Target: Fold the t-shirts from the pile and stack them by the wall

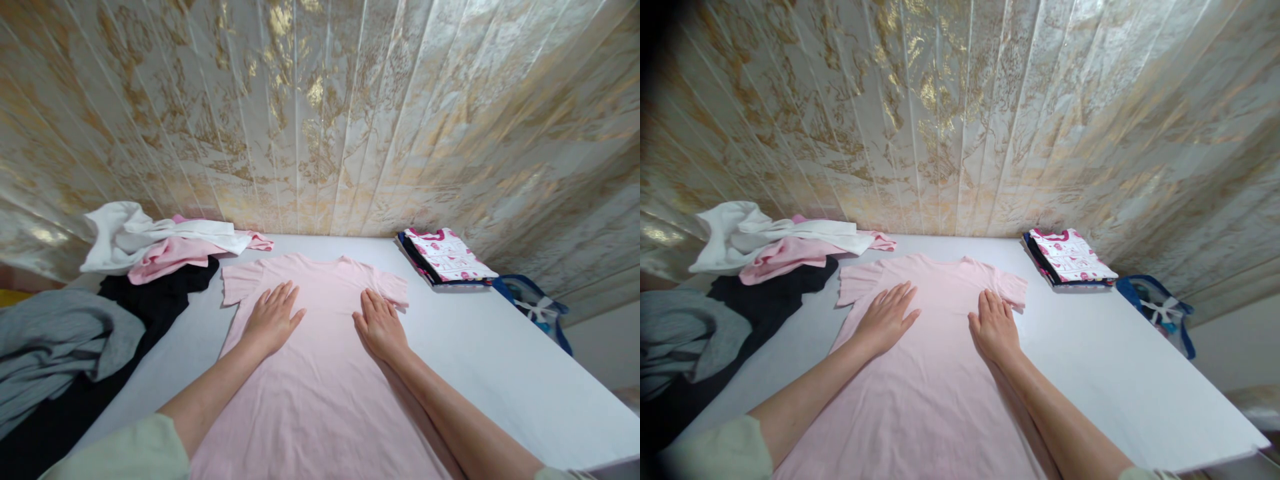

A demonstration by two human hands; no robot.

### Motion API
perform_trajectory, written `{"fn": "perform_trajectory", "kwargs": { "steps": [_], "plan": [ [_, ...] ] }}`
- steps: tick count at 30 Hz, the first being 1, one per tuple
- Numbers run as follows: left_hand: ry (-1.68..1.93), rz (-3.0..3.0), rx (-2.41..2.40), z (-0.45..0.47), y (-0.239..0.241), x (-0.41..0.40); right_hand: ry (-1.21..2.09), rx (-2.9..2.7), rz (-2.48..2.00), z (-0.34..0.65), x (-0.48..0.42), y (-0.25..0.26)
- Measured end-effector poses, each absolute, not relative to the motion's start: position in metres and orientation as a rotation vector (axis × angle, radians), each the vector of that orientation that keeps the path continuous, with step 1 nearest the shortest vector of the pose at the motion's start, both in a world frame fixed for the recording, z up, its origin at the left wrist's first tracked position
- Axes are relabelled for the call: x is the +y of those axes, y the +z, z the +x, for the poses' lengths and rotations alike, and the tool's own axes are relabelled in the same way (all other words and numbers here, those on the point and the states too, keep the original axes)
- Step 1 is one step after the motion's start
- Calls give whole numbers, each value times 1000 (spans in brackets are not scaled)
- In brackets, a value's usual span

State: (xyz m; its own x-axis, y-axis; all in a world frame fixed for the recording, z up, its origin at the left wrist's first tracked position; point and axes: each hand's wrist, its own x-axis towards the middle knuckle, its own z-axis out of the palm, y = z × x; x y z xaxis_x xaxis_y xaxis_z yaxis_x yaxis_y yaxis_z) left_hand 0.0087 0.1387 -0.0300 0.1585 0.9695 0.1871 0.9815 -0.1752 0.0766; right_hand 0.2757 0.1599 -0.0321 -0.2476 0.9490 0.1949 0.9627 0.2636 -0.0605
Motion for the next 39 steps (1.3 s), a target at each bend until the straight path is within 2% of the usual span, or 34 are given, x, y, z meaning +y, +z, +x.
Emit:
{"fn": "perform_trajectory", "kwargs": {
  "steps": [19, 26, 31, 35, 39],
  "plan": [
    [-223, -2309, -2038, 11, -27, 137, -2, -2355, -1802, 267, 160, -19],
    [-215, -2250, -2046, 13, -29, 133, 195, -2467, -1542, 232, 127, -18],
    [-186, -2262, -2103, 11, -28, 130, 319, -2443, -1317, 267, 136, -11],
    [-48, -2348, -2220, 12, -12, 137, 245, -2013, -1635, 331, 165, -1],
    [-140, -2536, -2022, 48, 11, 158, 323, -1788, -1984, 373, 190, 1]
  ]
}}
